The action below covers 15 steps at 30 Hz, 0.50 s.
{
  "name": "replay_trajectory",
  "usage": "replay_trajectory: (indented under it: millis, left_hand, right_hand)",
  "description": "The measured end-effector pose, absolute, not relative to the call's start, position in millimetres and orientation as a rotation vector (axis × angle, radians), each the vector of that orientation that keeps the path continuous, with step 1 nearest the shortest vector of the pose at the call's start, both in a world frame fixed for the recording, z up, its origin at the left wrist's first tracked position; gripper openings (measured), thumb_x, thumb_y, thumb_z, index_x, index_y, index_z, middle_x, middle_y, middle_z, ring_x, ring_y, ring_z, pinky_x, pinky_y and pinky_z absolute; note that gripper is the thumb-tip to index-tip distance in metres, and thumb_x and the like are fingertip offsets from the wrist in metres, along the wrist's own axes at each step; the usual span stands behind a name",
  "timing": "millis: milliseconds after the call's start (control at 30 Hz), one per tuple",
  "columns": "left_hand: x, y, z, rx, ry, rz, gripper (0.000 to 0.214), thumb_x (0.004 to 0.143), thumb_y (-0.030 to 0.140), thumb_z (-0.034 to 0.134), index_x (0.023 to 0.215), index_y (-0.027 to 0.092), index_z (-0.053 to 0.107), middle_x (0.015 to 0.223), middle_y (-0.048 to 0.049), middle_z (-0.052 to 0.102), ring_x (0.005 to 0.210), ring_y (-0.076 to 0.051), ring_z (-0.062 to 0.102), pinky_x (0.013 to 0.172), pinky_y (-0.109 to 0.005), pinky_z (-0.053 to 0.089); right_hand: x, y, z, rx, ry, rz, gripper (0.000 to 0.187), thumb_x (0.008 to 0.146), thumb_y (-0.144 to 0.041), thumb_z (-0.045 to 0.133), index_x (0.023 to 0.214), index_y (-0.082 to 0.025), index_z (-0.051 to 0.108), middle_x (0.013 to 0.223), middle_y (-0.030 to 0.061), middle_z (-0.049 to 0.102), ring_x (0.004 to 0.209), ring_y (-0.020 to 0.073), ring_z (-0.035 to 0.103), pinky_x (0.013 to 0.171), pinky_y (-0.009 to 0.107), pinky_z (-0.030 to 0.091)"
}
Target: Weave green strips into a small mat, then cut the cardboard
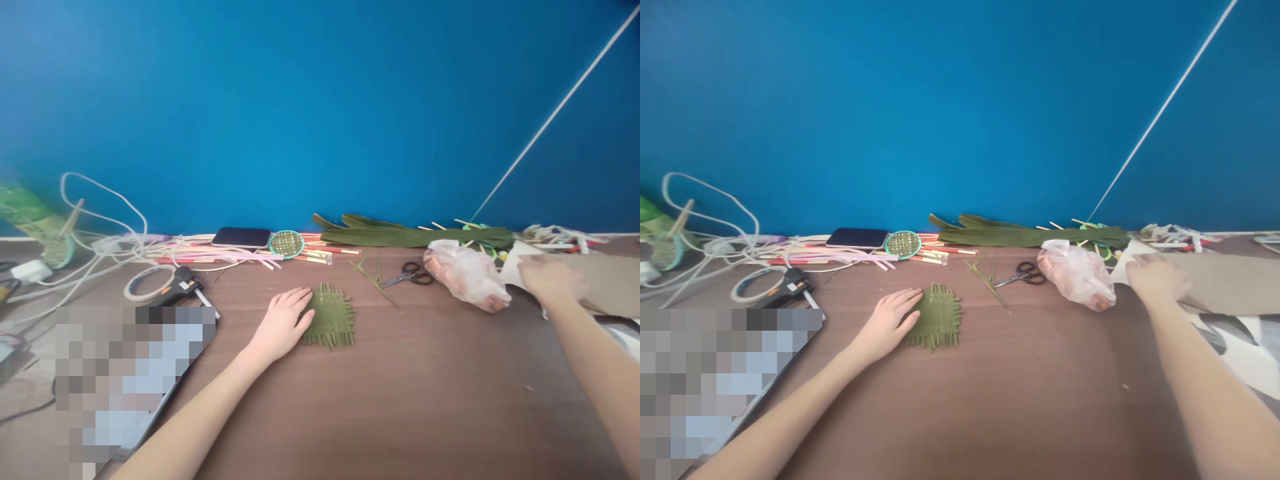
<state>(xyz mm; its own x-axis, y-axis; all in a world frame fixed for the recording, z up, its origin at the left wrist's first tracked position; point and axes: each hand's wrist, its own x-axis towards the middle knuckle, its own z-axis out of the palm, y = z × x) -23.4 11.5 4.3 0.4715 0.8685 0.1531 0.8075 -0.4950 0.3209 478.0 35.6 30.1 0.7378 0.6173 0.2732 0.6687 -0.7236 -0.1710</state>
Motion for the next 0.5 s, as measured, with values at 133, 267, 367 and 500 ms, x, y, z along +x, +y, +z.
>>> replay_trajectory:
  millis: [133, 267, 367, 500]
  left_hand:
    - [-23.4, 10.9, 4.1, 2.512, 1.449, 0.462, 0.042, 0.091, 0.033, 0.034, 0.127, 0.018, 0.049, 0.135, -0.0071, 0.049, 0.125, -0.022, 0.041, 0.104, -0.042, 0.03]
    - [-23.7, 10.1, 5.4, 2.504, 1.451, 0.458, 0.042, 0.091, 0.033, 0.034, 0.126, 0.018, 0.05, 0.135, -0.0072, 0.049, 0.125, -0.022, 0.041, 0.104, -0.043, 0.029]
    - [-23.4, 9.7, 5.7, 2.498, 1.457, 0.45, 0.041, 0.091, 0.033, 0.035, 0.126, 0.018, 0.051, 0.135, -0.0073, 0.049, 0.125, -0.022, 0.041, 0.104, -0.043, 0.029]
    - [-22.4, 9.3, 5.8, 2.496, 1.447, 0.462, 0.041, 0.091, 0.032, 0.035, 0.126, 0.018, 0.051, 0.134, -0.0074, 0.05, 0.125, -0.023, 0.041, 0.105, -0.043, 0.029]
  right_hand:
    - [485.7, 16.5, 21.0, -2.708, -0.634, 0.051, 0.074, 0.075, -0.045, 0.043, 0.137, -0.004, 0.037, 0.147, 0.0277, 0.019, 0.133, 0.0421, 0.021, 0.09, 0.056, 0.028]
    - [500.2, 7.3, 21.8, -2.769, -0.591, 0.209, 0.061, 0.068, -0.033, 0.054, 0.126, -0.015, 0.054, 0.13, 0.0289, 0.046, 0.124, 0.0395, 0.039, 0.081, 0.051, 0.034]
    - [507.3, 5.4, 25.3, -2.801, -0.702, 0.124, 0.042, 0.066, -0.021, 0.055, 0.105, -0.017, 0.068, 0.115, 0.0316, 0.055, 0.118, 0.0358, 0.047, 0.07, 0.047, 0.036]
    - [515.3, 1.7, 21.0, -2.824, -0.963, 0.126, 0.027, 0.063, -0.017, 0.055, 0.084, -0.013, 0.071, 0.107, 0.0316, 0.058, 0.11, 0.0367, 0.053, 0.069, 0.043, 0.039]
